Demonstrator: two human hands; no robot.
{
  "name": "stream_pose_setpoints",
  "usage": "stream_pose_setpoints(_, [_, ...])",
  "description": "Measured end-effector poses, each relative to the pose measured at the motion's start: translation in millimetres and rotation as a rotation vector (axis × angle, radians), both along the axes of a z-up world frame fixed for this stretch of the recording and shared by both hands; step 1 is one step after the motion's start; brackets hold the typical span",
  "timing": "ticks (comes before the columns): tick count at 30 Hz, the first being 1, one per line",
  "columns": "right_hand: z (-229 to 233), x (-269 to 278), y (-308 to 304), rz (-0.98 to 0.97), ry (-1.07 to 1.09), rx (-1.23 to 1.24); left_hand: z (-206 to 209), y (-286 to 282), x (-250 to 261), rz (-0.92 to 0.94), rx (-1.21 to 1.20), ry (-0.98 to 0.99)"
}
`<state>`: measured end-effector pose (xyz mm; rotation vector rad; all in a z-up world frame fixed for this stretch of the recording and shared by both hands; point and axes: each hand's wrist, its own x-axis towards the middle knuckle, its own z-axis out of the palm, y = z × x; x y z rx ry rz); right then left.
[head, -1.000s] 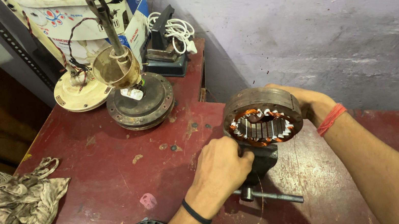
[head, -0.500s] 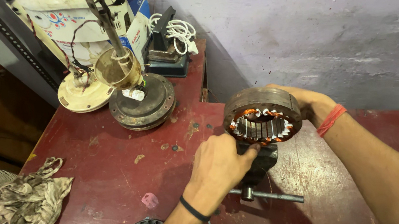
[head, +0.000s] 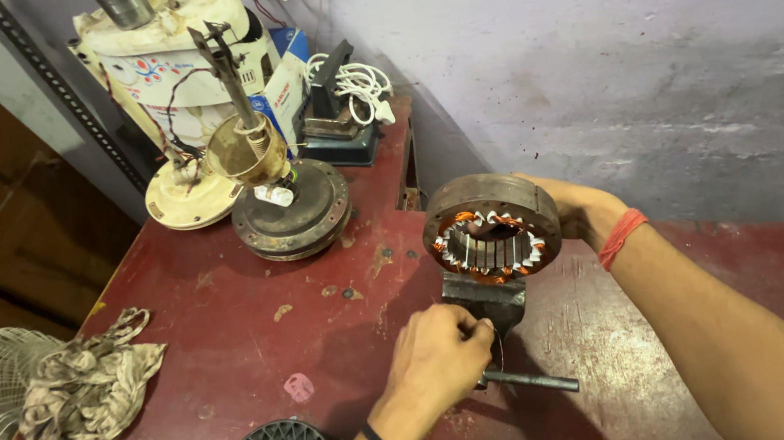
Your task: The person holds a motor stator clamped in a vise and repeatedly inserts and removes a small metal tool into the winding slots. The person rotates the stator slightly and continues the same insertion and removal motion throughout the clip.
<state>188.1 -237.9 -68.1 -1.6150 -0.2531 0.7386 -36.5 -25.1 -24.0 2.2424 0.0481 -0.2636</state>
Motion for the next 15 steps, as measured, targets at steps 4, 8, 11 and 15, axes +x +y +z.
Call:
stream_pose_setpoints(4, [-6.2,8.3,-0.6,-0.13,0.086,-0.077,-16.5,-6.6,-2.7,0.083,-0.513,0.152])
stream_pose_setpoints(8, [-4.2,8.5,-1.7,0.049,0.019,0.032,-25.4,-9.6,-2.8,0.19,-0.777,0.299])
stream_pose_setpoints(11, [3.6,1.8,2.7,0.059,0.003,0.022,-28.8,-13.3,-4.0,0.167,-0.666,0.339])
stream_pose_setpoints(15, [17.5,-10.3,9.6,0.071,-0.009,0.013,-35.1,-18.8,-1.3,0.153,-0.766,0.288])
